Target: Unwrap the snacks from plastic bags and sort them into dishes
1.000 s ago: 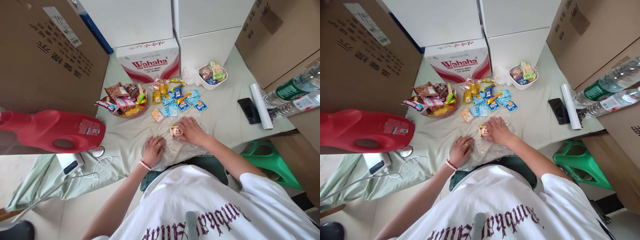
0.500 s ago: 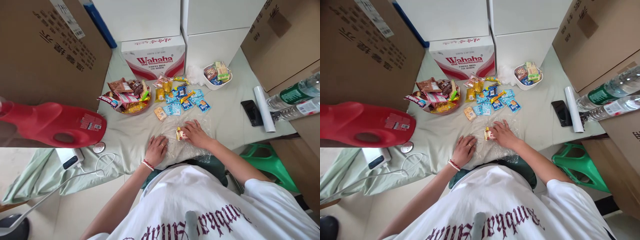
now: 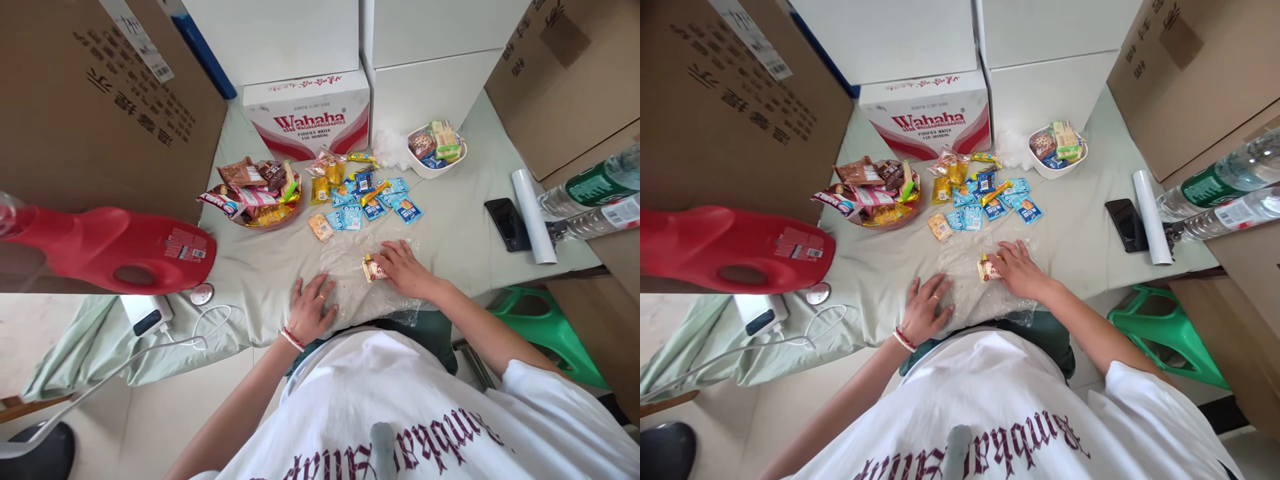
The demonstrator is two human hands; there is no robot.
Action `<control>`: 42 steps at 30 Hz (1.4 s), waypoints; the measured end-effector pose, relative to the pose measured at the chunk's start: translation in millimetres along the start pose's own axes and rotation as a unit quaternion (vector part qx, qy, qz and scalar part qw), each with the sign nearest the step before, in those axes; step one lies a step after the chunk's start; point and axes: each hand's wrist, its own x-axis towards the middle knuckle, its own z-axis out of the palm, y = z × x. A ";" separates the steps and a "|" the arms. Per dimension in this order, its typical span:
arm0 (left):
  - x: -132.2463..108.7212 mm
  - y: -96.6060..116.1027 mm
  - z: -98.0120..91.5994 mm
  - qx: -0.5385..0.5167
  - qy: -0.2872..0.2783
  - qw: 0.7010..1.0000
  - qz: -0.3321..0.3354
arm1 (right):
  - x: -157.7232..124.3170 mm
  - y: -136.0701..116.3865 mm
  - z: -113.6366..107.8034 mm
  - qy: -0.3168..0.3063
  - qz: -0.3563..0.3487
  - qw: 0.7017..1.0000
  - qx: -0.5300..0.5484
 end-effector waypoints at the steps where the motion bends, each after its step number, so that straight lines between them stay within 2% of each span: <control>1: -1.9 -1.3 -1.4 0.003 -0.010 1.000 0.003 | -2.8 1.1 2.9 -0.011 0.001 1.000 -0.020; 5: -6.3 -7.3 -11.3 0.001 -0.039 0.999 0.026 | -4.0 17.1 0.1 -0.009 0.046 0.997 -0.063; 7: -5.5 -7.1 -17.2 -0.002 -0.013 1.000 0.025 | 0.2 23.2 -9.9 -0.004 0.057 0.997 -0.054; 9: -1.4 -3.7 -21.8 0.009 0.039 0.999 0.002 | 5.6 20.5 -20.0 0.002 0.053 0.998 -0.035; 11: 5.9 1.1 -24.1 0.036 0.085 0.995 -0.027 | 10.9 8.2 -24.9 0.008 0.045 0.999 -0.018; 13: 15.4 4.8 -23.4 0.064 0.095 0.993 -0.032 | 15.9 -9.8 -22.3 0.007 0.040 0.999 -0.009; 17: 31.0 2.6 -16.7 0.073 0.018 0.997 0.006 | 22.2 -38.4 -4.5 -0.038 0.061 0.997 -0.019; 20: 32.4 -5.3 -13.1 0.051 -0.053 0.997 -0.004 | 21.6 -42.1 2.2 -0.072 0.079 0.994 -0.012; 22: 29.6 -10.1 -13.2 0.035 -0.078 0.996 -0.014 | 20.2 -39.5 0.7 -0.081 0.070 0.994 0.004; 26: 29.3 -10.1 -16.5 -0.027 -0.066 0.997 -0.022 | 21.3 -37.4 -2.3 -0.082 0.049 0.995 0.013; 29: 42.3 1.0 -18.6 -0.066 -0.022 0.994 -0.081 | 24.0 -40.2 2.4 -0.065 0.039 0.997 0.003; 32: 60.2 16.0 -18.9 -0.037 0.002 0.991 -0.131 | 23.1 -40.0 7.3 -0.036 0.040 0.998 0.012; 37: 68.3 25.1 -19.3 0.000 -0.048 0.994 -0.102 | 16.2 -30.4 8.9 0.011 0.080 0.996 0.035; 42: 57.0 15.3 -20.8 0.008 -0.084 0.994 -0.070 | 19.2 -30.6 12.7 -0.020 0.066 0.997 -0.026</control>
